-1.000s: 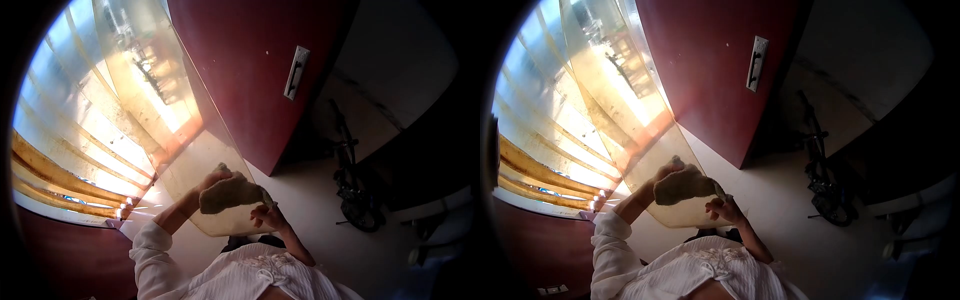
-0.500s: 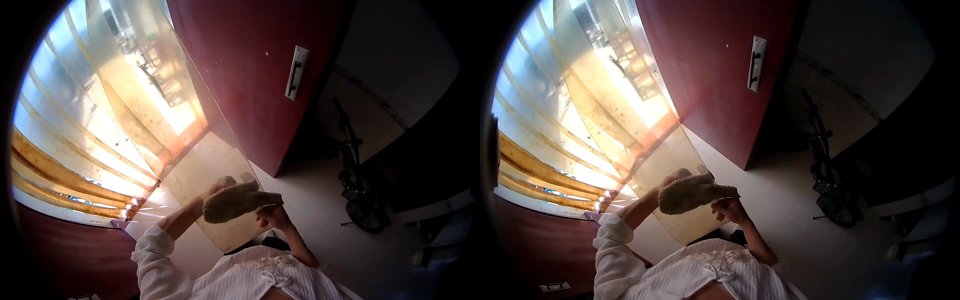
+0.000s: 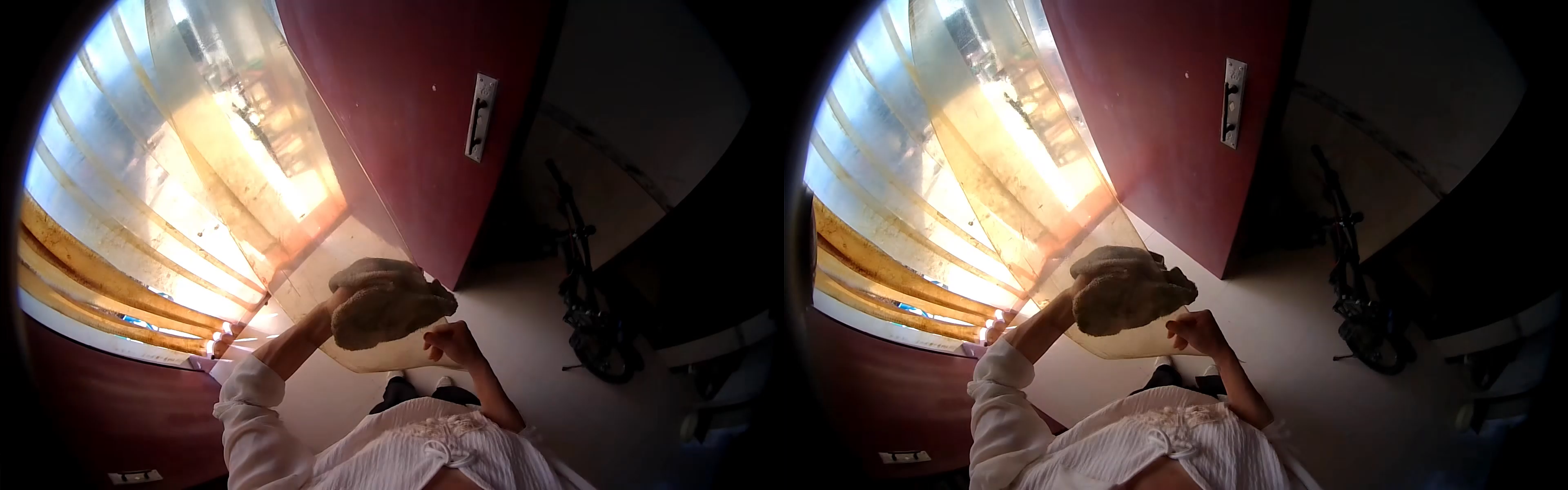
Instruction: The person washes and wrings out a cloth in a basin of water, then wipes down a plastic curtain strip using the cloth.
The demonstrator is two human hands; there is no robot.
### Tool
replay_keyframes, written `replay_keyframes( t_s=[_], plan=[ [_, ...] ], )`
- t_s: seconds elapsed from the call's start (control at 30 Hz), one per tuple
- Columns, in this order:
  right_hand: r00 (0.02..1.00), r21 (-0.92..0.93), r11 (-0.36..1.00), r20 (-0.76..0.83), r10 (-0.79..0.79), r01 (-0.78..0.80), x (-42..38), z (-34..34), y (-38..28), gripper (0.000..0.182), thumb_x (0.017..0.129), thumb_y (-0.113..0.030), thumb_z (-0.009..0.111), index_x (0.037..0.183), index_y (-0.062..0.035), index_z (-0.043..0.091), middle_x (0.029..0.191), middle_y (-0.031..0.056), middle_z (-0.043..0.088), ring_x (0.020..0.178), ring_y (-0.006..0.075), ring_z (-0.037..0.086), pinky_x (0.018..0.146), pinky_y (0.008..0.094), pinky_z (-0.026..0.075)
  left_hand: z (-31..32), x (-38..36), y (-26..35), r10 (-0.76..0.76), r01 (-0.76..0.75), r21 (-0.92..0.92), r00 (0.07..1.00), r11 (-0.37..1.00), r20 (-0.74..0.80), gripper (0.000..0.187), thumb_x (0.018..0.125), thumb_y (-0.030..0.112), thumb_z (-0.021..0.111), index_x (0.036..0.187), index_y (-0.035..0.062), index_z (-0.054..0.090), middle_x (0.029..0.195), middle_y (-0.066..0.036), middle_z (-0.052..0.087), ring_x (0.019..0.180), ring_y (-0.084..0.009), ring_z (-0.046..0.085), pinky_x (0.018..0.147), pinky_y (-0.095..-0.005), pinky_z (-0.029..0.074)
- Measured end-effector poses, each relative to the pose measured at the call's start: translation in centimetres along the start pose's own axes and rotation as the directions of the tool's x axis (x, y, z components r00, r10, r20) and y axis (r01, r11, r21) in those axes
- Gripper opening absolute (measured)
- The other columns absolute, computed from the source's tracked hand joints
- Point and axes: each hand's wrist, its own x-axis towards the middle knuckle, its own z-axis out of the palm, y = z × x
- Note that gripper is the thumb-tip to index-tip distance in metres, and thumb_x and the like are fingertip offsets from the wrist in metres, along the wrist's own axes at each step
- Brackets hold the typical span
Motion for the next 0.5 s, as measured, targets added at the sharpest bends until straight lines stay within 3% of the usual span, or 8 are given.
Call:
replay_keyframes(
  t_s=[0.1, 0.17, 0.3, 0.37, 0.4, 0.43, 0.5],
  plan=[
    [1.0, -0.012, 1.0, -0.001, 0.028, -0.028, -1.0, 0.7, -1.1, 0.028, 0.085, -0.023, 0.062, 0.071, 0.0016, 0.064, 0.056, 0.0071, 0.061, 0.05, 0.0126, 0.06, 0.051, 0.0241, 0.048, 1.6, 0.3, -1.4, -0.054, 0.041, 0.153, 0.995, 0.987, 0.085, 0.032, 0.092, 0.019, 0.043, 0.118, 0.0023, 0.049, 0.109, -0.011, 0.057, 0.104, -0.0191, 0.054, 0.093, -0.0312, 0.043],
    [0.998, 0.068, 0.998, 0.057, 0.014, -0.018, -1.0, 1.1, -1.9, 0.029, 0.085, -0.023, 0.061, 0.071, 0.0023, 0.064, 0.056, 0.0075, 0.061, 0.05, 0.0127, 0.059, 0.051, 0.0245, 0.048, 3.9, 2.2, 2.6, 0.233, -0.226, 0.176, 0.972, 0.958, -0.02, 0.035, 0.094, 0.026, 0.037, 0.114, 0.001, 0.051, 0.109, -0.013, 0.058, 0.101, -0.0209, 0.055, 0.09, -0.0326, 0.044],
    [0.999, 0.023, 1.0, 0.044, 0.015, -0.016, -1.7, 0.5, -1.9, 0.03, 0.086, -0.024, 0.06, 0.072, 0.0025, 0.063, 0.056, 0.0082, 0.06, 0.05, 0.0126, 0.059, 0.051, 0.0243, 0.048, 7.1, 3.3, 5.1, 0.252, -0.255, 0.106, 0.967, 0.961, 0.037, 0.032, 0.095, 0.027, 0.036, 0.105, 0.0024, 0.054, 0.105, -0.011, 0.059, 0.095, -0.0192, 0.057, 0.085, -0.0327, 0.047],
    [1.0, 0.029, 1.0, 0.003, -0.003, 0.002, -1.4, -0.1, -1.4, 0.029, 0.085, -0.022, 0.061, 0.072, 0.0028, 0.063, 0.058, 0.0082, 0.061, 0.051, 0.0127, 0.059, 0.051, 0.0244, 0.048, 5.7, 3.2, 3.8, 0.075, -0.068, -0.153, 0.996, 0.986, 0.045, 0.025, 0.093, 0.025, 0.042, 0.098, 0.0047, 0.056, 0.097, -0.006, 0.058, 0.086, -0.0169, 0.056, 0.076, -0.0307, 0.049],
    [0.999, 0.047, 0.999, -0.03, -0.017, 0.018, -1.3, -0.3, -1.0, 0.027, 0.084, -0.021, 0.063, 0.072, 0.003, 0.063, 0.059, 0.0082, 0.062, 0.051, 0.0128, 0.06, 0.051, 0.0245, 0.048, 2.3, 2.5, 1.3, -0.113, 0.132, -0.377, 0.991, 0.917, 0.071, 0.017, 0.092, 0.022, 0.049, 0.094, 0.0065, 0.056, 0.089, -0.003, 0.056, 0.08, -0.0152, 0.054, 0.068, -0.0286, 0.05],
    [1.0, 0.046, 0.999, -0.028, -0.012, 0.013, -1.0, -0.7, -0.7, 0.027, 0.084, -0.021, 0.063, 0.072, 0.003, 0.063, 0.059, 0.0082, 0.062, 0.051, 0.0128, 0.06, 0.051, 0.0245, 0.048, -2.5, 1.7, -2.6, 0.113, -0.078, 0.385, 0.991, 0.92, -0.069, 0.014, 0.087, 0.015, 0.051, 0.097, 0.0058, 0.055, 0.092, -0.004, 0.056, 0.082, -0.0136, 0.054, 0.07, -0.0266, 0.047],
    [0.993, 0.022, 0.997, -0.09, -0.07, 0.073, -0.3, -1.1, -0.1, 0.026, 0.082, -0.022, 0.067, 0.073, 0.0013, 0.065, 0.059, 0.0052, 0.062, 0.052, 0.0109, 0.059, 0.051, 0.024, 0.048, 0.2, -1.2, -8.3, 0.179, -0.24, 0.648, 0.971, 0.723, 0.161, 0.026, 0.085, 0.009, 0.049, 0.111, 0.0024, 0.053, 0.108, -0.009, 0.057, 0.094, -0.017, 0.056, 0.079, -0.0287, 0.046]
  ],
)
